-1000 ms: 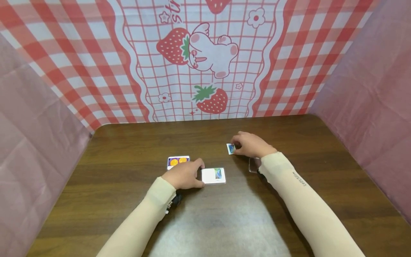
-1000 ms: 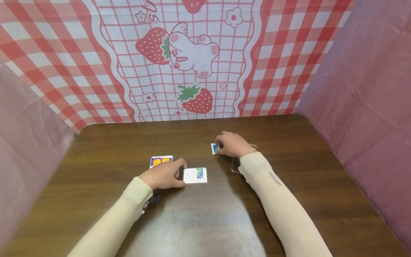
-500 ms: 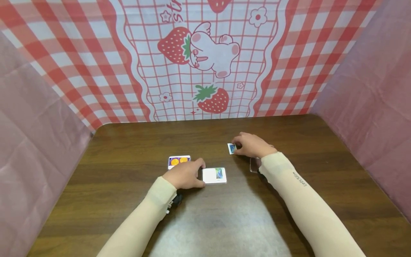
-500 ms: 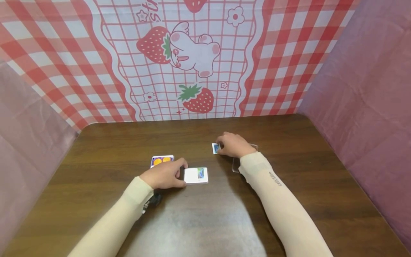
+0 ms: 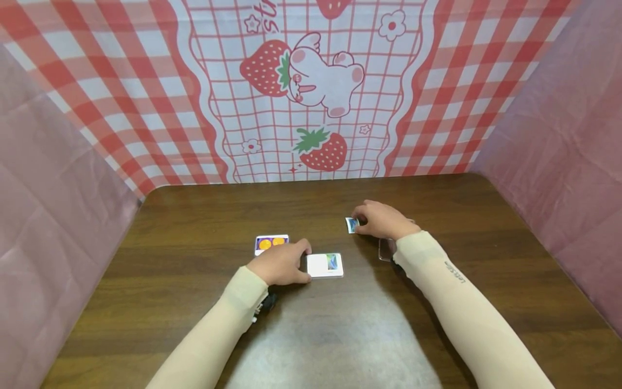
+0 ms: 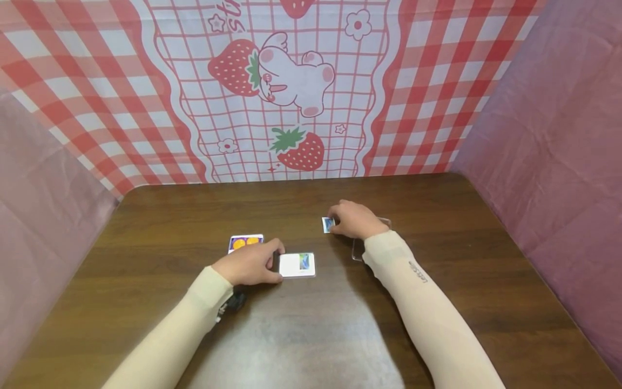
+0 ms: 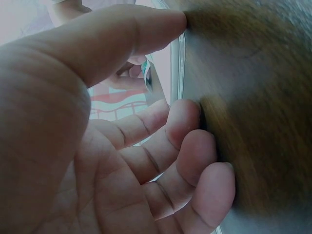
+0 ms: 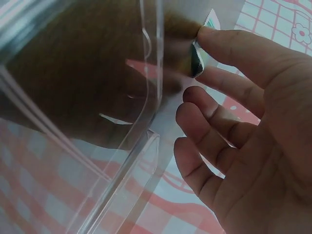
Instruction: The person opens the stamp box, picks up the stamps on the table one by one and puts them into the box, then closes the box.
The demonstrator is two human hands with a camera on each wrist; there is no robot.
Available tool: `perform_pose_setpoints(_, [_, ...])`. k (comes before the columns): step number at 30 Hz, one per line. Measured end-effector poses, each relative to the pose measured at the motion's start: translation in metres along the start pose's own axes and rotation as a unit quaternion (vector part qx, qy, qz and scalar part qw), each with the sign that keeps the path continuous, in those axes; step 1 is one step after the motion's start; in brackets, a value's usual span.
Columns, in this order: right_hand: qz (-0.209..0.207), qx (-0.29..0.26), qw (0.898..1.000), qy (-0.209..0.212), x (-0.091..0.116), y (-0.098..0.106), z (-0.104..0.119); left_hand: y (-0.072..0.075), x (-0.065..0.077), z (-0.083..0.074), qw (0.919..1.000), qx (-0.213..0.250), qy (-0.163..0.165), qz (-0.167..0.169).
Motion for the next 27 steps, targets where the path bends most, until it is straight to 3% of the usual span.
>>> perform_pose_setpoints(27, [-0.022,0.045,0.999,0.006,0.0022,-0.0026,0.0046,0.0021,0.0024,-0.0010,1.0000,0.002,-0.002,0.001])
Point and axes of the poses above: each hand's wrist, its own x-axis away from the middle knuckle, its own y-axis out of the back of the hand, z = x × y, the point moved 4 cm from there along -x, towards the middle knuckle, and after that the axes turned 2 degrees about -x, right-handed, at the moved point
